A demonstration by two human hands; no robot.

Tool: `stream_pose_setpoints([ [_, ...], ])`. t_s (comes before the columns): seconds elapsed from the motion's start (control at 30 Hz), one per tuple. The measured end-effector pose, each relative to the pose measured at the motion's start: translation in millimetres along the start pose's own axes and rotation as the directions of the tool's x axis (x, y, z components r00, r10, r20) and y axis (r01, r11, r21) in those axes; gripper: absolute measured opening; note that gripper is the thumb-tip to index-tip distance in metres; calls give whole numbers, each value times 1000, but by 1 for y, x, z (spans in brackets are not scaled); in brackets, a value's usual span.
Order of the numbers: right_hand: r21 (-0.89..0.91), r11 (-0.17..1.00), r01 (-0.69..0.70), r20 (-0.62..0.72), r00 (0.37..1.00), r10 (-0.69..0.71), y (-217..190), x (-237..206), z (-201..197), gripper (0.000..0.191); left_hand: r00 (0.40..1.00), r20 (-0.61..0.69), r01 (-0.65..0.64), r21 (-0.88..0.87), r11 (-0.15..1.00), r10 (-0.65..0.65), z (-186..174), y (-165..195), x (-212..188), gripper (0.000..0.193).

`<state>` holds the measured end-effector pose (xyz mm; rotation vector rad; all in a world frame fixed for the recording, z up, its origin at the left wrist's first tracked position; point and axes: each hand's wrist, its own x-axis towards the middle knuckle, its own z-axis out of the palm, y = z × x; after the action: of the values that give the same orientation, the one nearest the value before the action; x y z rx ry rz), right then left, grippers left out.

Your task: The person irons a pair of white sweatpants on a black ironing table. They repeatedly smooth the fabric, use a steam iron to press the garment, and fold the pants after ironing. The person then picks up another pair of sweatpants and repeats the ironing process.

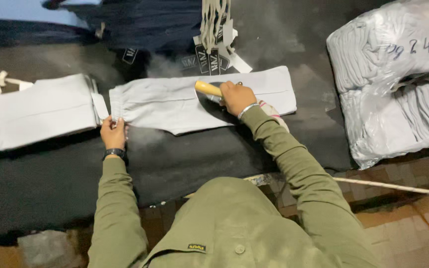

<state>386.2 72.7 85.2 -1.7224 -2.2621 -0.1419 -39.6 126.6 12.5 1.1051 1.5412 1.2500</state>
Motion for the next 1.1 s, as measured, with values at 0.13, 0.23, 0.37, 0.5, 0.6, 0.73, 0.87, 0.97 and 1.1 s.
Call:
stream_pose_setpoints([
  [0.13,-131,991,-18,-153,988,-2,-4,-4,12,6,990,-67,-119,48,992,122,6,-1,-6,41],
  [0.23,-104,983,-149,-195,973,127,-4,-4,24,9,859,-57,-332,695,638,509,6,-10,-29,45],
  [0.37,-48,980,-190,-268,948,171,-7,-8,30,7,690,-95,-437,735,519,717,21,-1,-57,34],
  [0.5,-107,971,-213,-337,927,166,-14,-16,23,8,487,174,-726,625,286,856,44,45,-6,25],
  [0.6,-97,978,-183,-360,923,137,-20,-19,15,8,515,354,-703,696,148,781,60,71,44,25],
  [0.73,-84,978,-193,-347,925,153,-28,-18,5,12,801,451,-585,727,360,392,59,82,78,26],
  [0.87,-135,969,-208,-292,943,162,-30,-17,-5,11,848,455,-521,627,579,271,62,84,85,29],
  [0.97,-130,972,-195,-257,954,157,-30,-17,-10,14,848,427,-516,527,675,315,71,80,87,33],
  [1.1,-76,979,-187,-334,930,152,-32,-17,-11,11,838,414,-527,439,728,356,62,69,98,39],
])
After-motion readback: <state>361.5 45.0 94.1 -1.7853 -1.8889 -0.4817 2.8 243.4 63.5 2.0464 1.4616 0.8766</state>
